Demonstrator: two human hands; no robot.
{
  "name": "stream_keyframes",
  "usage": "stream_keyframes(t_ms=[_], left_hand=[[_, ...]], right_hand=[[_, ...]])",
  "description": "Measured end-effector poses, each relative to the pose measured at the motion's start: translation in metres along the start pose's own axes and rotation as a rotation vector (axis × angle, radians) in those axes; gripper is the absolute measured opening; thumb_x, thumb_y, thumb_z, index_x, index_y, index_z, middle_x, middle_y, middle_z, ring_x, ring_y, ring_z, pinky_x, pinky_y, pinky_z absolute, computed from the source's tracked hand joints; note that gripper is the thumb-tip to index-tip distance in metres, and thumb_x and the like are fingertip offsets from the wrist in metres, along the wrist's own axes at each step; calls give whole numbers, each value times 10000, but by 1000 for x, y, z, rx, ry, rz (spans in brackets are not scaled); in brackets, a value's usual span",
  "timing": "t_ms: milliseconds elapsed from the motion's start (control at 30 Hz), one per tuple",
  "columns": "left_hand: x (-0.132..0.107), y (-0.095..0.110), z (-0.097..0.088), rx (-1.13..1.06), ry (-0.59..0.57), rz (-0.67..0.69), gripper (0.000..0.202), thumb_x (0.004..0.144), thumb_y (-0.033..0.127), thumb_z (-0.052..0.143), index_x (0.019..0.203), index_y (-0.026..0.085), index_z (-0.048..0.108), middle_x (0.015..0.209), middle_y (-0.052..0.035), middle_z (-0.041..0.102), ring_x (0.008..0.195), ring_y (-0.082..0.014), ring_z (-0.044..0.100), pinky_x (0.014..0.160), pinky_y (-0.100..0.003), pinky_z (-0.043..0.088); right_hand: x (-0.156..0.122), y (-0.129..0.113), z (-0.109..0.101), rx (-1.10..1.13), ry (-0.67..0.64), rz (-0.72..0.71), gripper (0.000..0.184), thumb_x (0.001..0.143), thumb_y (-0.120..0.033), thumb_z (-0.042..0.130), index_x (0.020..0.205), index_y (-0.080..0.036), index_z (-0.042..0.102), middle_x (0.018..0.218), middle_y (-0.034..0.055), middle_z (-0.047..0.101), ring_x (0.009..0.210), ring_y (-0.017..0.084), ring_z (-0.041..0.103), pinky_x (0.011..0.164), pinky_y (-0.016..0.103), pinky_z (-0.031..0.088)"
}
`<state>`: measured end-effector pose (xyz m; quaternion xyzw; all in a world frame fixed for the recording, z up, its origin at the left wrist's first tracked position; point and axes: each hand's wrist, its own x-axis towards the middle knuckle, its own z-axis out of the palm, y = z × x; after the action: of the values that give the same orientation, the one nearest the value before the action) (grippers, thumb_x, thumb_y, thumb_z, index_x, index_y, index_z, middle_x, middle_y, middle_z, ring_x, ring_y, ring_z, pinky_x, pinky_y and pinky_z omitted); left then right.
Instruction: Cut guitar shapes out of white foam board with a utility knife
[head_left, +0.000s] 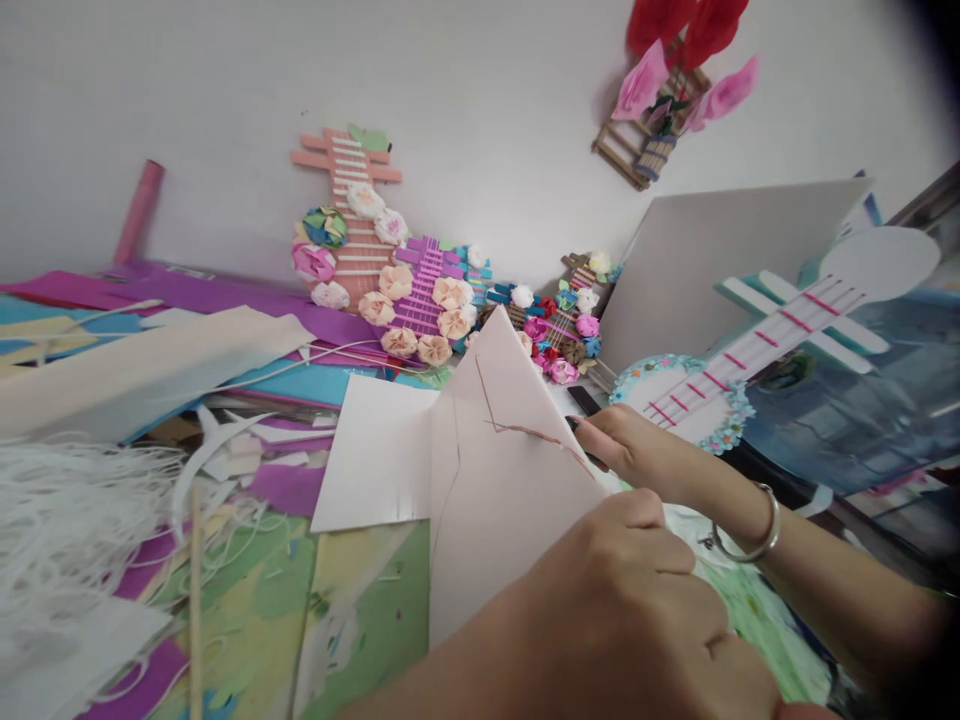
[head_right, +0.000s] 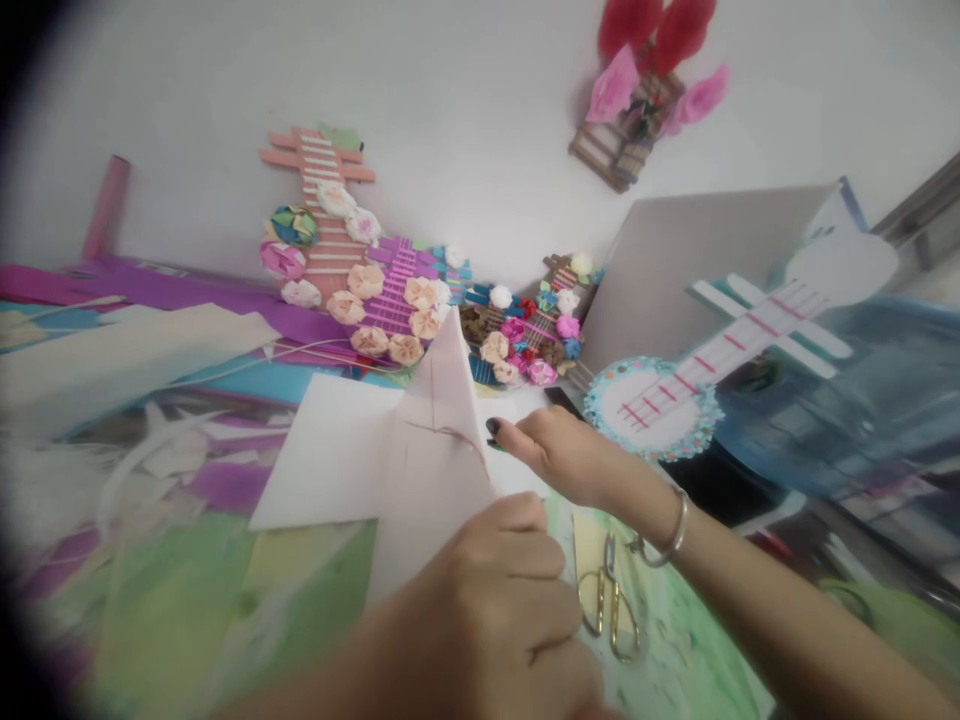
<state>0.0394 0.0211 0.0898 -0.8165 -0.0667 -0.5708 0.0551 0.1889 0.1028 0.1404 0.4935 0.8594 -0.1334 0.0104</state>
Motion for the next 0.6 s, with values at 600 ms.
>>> stream_keyframes(t_ms=[600], left_hand=[[4, -1, 0, -32, 24, 8, 311, 798, 184, 489, 491, 180, 441, 484, 31, 399, 521, -116, 354, 582, -303, 284]], right_hand=[[0, -2, 4, -20, 96, -23, 519, 926, -489, 238, 539, -162, 348, 512, -39, 286, 488, 65, 205, 465, 247, 194]])
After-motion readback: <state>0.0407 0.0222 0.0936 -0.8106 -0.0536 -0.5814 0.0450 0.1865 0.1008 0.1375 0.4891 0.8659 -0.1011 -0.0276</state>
